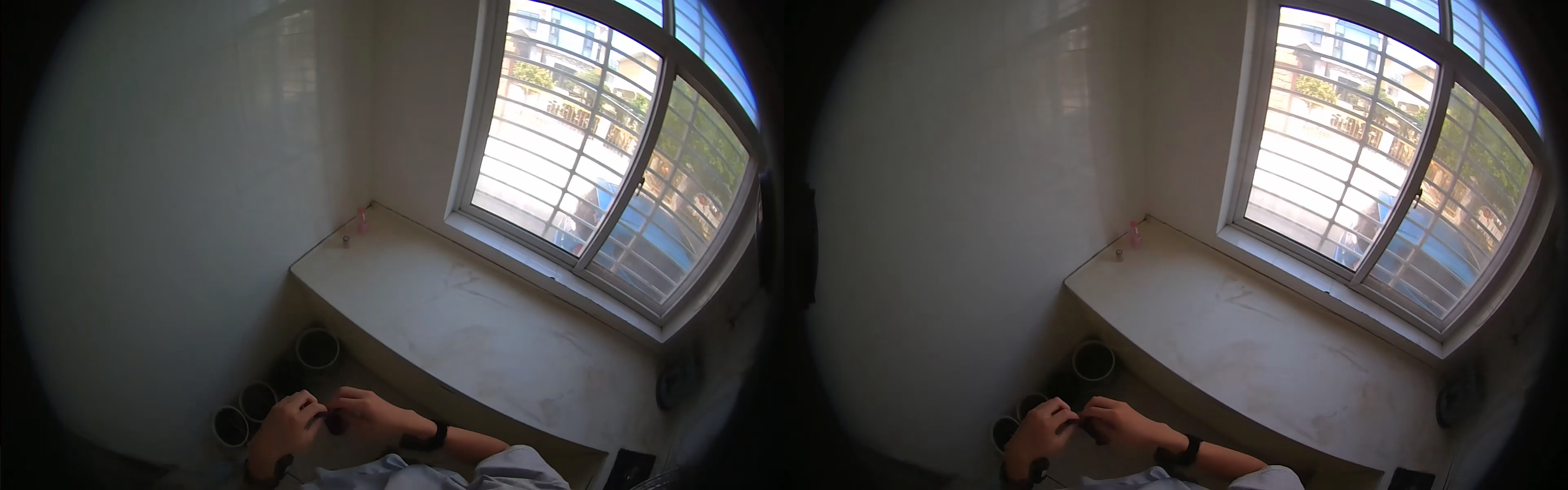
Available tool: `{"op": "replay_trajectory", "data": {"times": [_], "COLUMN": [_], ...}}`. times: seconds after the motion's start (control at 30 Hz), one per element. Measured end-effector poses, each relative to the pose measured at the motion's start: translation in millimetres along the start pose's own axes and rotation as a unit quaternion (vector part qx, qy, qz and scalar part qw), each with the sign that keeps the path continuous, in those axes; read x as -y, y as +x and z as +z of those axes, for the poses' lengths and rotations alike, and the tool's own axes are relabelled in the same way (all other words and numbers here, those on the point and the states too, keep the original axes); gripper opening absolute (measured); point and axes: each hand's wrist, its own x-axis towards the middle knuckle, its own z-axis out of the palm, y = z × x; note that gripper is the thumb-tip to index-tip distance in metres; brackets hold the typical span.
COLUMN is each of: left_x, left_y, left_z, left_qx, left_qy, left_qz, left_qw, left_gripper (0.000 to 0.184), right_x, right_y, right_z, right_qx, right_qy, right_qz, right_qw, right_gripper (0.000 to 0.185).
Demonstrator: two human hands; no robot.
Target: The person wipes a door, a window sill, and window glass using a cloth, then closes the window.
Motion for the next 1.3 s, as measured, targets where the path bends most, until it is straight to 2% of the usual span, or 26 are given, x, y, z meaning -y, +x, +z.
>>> {"op": "replay_trajectory", "data": {"times": [0.17,0.27,0.33,0.5,0.6,0.73,0.77,0.8,0.83,0.87,0.9,0.93,1.0,1.13,1.3], "left_x": [12,19,18,17,1,-23,-27,-30,-35,-38,-36,-34,-33,-13,34], "left_y": [-133,-226,-282,-422,-508,-609,-630,-652,-669,-687,-709,-731,-767,-838,-913], "left_z": [-46,-74,-93,-148,-174,-215,-223,-229,-235,-241,-245,-251,-254,-255,-271], "left_qx": [-0.086,-0.103,-0.182,-0.251,-0.299,-0.362,-0.391,-0.421,-0.452,-0.483,-0.492,-0.498,-0.497,-0.477,-0.441], "left_qy": [0.014,0.044,0.067,0.089,0.134,0.205,0.225,0.243,0.235,0.224,0.228,0.231,0.24,0.234,0.218], "left_qz": [-0.106,-0.184,-0.178,-0.254,-0.305,-0.392,-0.41,-0.428,-0.459,-0.489,-0.506,-0.524,-0.561,-0.636,-0.718], "left_qw": [0.991,0.977,0.965,0.93,0.894,0.821,0.793,0.762,0.729,0.691,0.671,0.652,0.617,0.56,0.492], "left_gripper": [0.016,0.018,0.016,0.017,0.015,0.014,0.014,0.013,0.013,0.012,0.011,0.01,0.009,0.008,0.018], "right_x": [20,39,43,59,75,91,95,96,98,93,90,101,110,120,125], "right_y": [57,94,117,163,175,209,219,230,244,256,269,279,307,358,410], "right_z": [100,177,243,400,496,602,624,646,664,684,706,723,761,845,946], "right_qx": [0.095,0.182,0.23,0.383,0.443,0.507,0.485,0.497,0.492,0.509,0.473,0.465,0.434,0.418,0.376], "right_qy": [-0.005,0.018,0.019,0.104,0.066,0.033,0.02,0.017,0.0,0.029,0.053,0.075,0.074,0.111,0.113], "right_qz": [-0.067,-0.029,-0.086,-0.057,-0.13,-0.139,-0.165,-0.124,-0.157,-0.094,-0.16,-0.127,-0.178,-0.207,-0.244], "right_qw": [0.993,0.983,0.969,0.916,0.885,0.85,0.859,0.859,0.856,0.855,0.865,0.873,0.88,0.877,0.887], "right_gripper": [0.025,0.021,0.019,0.024,0.025,0.023,0.018,0.015,0.013,0.015,0.012,0.01,0.009,0.009,0.012]}}
